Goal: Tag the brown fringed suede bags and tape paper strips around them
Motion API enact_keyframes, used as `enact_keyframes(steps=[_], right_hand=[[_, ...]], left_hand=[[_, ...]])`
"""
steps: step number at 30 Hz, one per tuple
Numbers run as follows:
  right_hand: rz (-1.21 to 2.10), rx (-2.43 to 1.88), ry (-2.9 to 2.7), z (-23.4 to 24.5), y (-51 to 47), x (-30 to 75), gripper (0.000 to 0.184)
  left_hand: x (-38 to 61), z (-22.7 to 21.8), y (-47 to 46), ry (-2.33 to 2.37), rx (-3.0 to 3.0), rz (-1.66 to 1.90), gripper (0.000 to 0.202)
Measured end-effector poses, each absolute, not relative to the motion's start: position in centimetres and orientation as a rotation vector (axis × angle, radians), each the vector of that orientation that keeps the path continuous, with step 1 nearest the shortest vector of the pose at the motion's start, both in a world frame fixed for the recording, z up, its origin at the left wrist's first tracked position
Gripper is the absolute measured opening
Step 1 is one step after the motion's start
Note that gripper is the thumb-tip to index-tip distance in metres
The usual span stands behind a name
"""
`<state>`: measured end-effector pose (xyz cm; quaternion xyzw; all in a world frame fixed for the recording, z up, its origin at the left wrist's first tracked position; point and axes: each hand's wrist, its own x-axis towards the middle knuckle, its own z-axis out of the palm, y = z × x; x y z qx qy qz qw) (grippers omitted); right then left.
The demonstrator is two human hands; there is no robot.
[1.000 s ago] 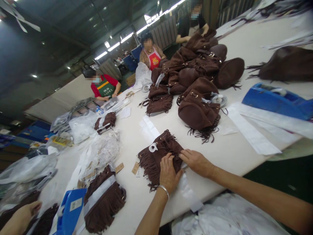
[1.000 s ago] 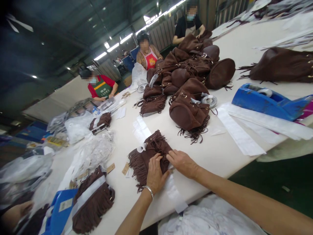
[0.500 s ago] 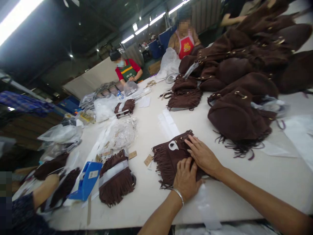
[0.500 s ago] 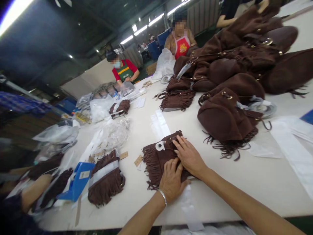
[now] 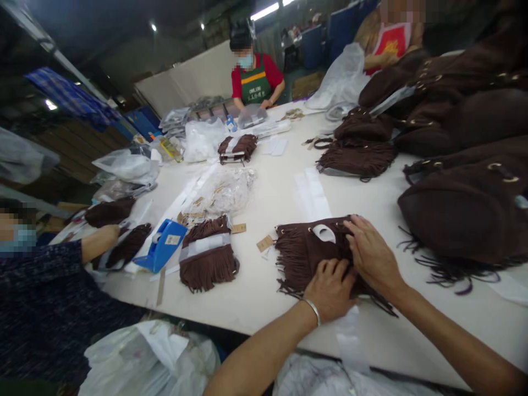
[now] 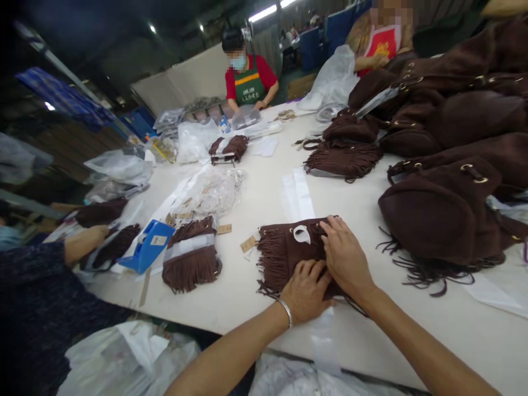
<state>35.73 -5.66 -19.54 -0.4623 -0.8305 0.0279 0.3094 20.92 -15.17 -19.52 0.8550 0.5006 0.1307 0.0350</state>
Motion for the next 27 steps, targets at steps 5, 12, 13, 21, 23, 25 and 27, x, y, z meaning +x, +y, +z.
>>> enact_keyframes(steps=[5,12,13,21,23,25,27], right_hand=[[0.179,-1.143,-2.248,-23.7,-2.8,34.9,0.048],[0.187,-1.125,-2.182,-25.4,-2.2,35.9,0.046],[0.179,-1.121,-2.188,-25.0,-2.3,36.2,0.046],[-0.127,-1.368,-2.082,-21.7,-4.1,40.8,0.045],[-0.097,-1.331,-2.082,-22.0,-5.0,39.7,0.047],[-0.036,-1.253,-2.131,-22.9,-5.9,38.6,0.046],[0.012,-1.217,-2.171,-24.0,-6.4,38.5,0.044]], left_hand=[[20.5,-19.9,-14.9,1.506,2.642,0.413,0.067],[20.4,-20.4,-15.0,1.519,2.666,0.451,0.063],[20.5,-20.4,-15.1,1.529,2.665,0.456,0.061],[20.9,-20.4,-15.3,1.545,2.646,0.512,0.058],[21.0,-20.4,-15.3,1.548,2.632,0.503,0.06],[21.1,-20.3,-15.4,1.549,2.622,0.496,0.063],[21.1,-20.3,-15.5,1.546,2.61,0.507,0.064]])
